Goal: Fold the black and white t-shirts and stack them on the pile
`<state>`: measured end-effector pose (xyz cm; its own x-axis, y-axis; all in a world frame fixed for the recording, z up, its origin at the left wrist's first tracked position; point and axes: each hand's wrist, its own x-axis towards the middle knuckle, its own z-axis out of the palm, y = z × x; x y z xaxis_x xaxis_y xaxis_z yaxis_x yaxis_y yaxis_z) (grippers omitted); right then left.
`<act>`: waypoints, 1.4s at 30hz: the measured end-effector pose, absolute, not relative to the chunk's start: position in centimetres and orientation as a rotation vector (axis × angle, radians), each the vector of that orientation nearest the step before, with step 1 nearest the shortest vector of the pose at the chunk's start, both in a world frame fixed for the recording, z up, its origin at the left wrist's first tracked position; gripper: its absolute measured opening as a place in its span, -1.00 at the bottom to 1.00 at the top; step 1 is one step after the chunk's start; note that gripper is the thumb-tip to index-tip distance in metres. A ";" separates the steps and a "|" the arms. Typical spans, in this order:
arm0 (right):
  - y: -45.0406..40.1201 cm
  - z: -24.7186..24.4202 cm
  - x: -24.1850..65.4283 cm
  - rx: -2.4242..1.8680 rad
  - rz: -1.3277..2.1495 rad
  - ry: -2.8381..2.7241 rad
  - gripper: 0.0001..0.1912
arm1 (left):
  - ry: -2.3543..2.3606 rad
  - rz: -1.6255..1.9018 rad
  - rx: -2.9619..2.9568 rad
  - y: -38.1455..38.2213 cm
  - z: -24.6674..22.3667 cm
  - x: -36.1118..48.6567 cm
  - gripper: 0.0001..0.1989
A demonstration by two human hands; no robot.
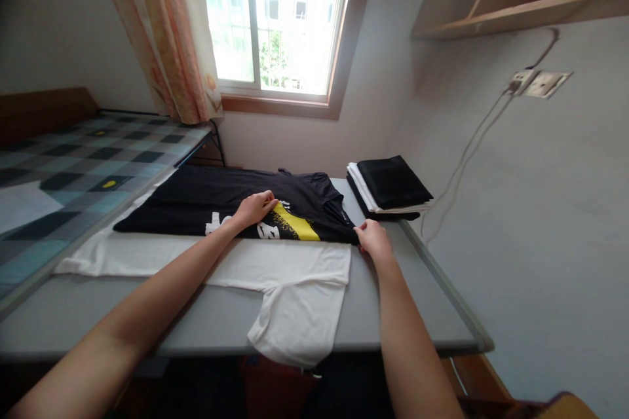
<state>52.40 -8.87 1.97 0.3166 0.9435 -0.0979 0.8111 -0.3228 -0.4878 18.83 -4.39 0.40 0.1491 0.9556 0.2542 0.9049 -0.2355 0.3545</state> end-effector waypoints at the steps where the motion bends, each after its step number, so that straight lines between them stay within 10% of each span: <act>1: -9.0 1.9 52.5 -2.260 0.413 -1.594 -0.89 | 1.837 0.656 2.310 -4.4 0.4 18.9 -0.73; 17: -8.2 0.6 51.5 -1.392 0.629 -1.995 -0.65 | 1.535 0.656 2.272 -3.3 0.6 18.1 -0.80; 42: -8.7 0.7 48.9 -2.030 0.034 -1.966 -0.71 | 1.854 0.726 2.401 -4.5 0.4 19.8 -0.79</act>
